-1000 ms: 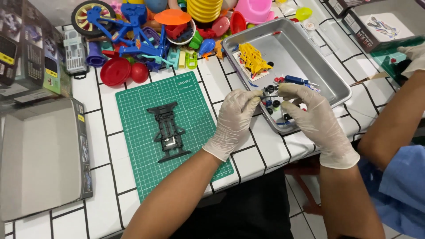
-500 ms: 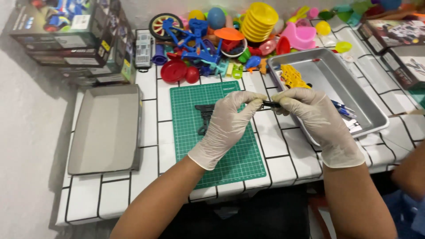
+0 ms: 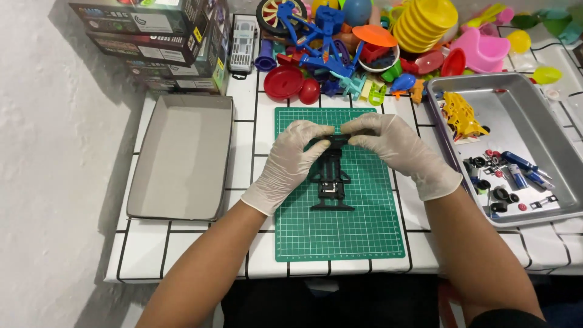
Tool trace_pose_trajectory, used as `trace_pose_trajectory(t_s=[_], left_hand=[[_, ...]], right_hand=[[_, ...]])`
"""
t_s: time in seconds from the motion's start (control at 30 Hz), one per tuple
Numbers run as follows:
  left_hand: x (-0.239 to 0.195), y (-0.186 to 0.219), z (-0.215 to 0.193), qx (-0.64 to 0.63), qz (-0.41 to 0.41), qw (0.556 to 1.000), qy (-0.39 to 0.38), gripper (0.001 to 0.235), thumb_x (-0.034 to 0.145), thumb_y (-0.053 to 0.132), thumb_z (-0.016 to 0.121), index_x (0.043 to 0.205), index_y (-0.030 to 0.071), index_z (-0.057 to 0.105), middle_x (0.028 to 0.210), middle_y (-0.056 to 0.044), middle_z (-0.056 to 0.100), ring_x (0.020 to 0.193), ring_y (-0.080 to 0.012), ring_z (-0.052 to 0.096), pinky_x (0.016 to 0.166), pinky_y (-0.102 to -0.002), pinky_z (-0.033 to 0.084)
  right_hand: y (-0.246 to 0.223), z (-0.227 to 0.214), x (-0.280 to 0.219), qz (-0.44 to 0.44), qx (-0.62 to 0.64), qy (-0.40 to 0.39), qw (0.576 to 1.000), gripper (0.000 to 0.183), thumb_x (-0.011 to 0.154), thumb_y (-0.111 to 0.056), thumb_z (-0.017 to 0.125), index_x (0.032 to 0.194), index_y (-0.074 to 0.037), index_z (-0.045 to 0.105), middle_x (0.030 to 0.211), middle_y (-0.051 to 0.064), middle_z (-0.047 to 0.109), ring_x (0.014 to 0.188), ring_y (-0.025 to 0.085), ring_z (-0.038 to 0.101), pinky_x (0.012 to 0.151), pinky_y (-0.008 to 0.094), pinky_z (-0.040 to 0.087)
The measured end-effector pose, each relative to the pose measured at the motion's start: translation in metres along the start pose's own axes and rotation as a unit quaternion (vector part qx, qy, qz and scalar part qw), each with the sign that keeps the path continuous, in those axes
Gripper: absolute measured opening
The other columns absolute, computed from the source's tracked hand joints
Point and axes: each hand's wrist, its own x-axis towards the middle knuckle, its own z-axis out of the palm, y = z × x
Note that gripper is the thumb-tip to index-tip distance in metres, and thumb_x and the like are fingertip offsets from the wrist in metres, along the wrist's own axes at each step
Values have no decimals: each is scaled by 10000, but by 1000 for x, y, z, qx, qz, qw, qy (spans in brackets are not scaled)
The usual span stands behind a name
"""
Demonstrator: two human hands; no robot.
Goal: Assembling a toy car chassis by installing gears, axles, and other small mechanical components.
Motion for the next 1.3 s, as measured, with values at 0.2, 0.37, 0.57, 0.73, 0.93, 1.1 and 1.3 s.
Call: trace_pose_trajectory(t_s=[0.2, 0.37, 0.57, 0.73, 0.93, 1.1, 1.3], left_hand=[[-1, -10, 6, 73, 19, 997, -9, 154, 943, 224, 746, 1092, 186, 748, 1005, 17, 728, 1072, -182, 651, 1060, -358, 454], [-5, -14, 2, 110, 12, 993, -32, 148, 933, 229, 751, 1079, 206, 743, 1005, 38, 728, 1073, -160, 649, 1079, -354, 428], [-6, -18, -1, 100, -19, 993, -54, 130, 923, 158, 758, 1047, 195, 743, 1022, 33, 740, 1087, -158, 654, 1097, -357, 413], [-6, -16, -4, 115, -18, 991, -62, 112, 922, 143, 761, 1021, 192, 743, 1011, 40, 744, 1079, -145, 654, 1088, -356, 416], [-7, -17, -5, 141, 16, 988, -58, 111, 911, 138, 775, 1007, 185, 745, 988, 37, 742, 1045, -152, 641, 1059, -352, 429], [-9, -21, -2, 150, 15, 987, -58, 126, 891, 135, 790, 992, 197, 750, 977, 54, 745, 1036, -141, 639, 1054, -349, 430], [-10, -24, -1, 152, 15, 987, -58, 132, 894, 127, 784, 992, 209, 752, 965, 66, 743, 1016, -136, 640, 1039, -337, 435]], right_hand=[[32, 6, 3, -14, -32, 2, 999, 256, 863, -63, 802, 1119, -68, 787, 1083, 127, 708, 1031, 225, 677, 916, 356, 568], [31, 10, 1, -9, -34, -11, 999, 233, 867, -58, 791, 1100, -73, 791, 1066, 126, 719, 1017, 239, 680, 909, 368, 562], [38, 19, 2, -33, -40, -6, 999, 162, 850, -8, 801, 1004, -56, 792, 1012, 128, 734, 992, 254, 712, 881, 366, 576], [33, 21, 1, -35, -46, -10, 998, 152, 841, -14, 813, 980, -68, 791, 990, 107, 745, 962, 233, 718, 857, 347, 579], [29, 20, -1, -58, -74, -23, 995, 138, 858, 10, 775, 978, -59, 784, 1010, 125, 753, 1022, 300, 722, 918, 424, 568], [30, 19, -2, -70, -98, -25, 992, 141, 867, 21, 758, 982, -58, 783, 1029, 128, 761, 1060, 321, 712, 950, 455, 552], [31, 22, -3, -74, -97, -20, 992, 164, 864, 26, 765, 994, -70, 793, 1018, 117, 761, 1049, 309, 711, 955, 450, 554]])
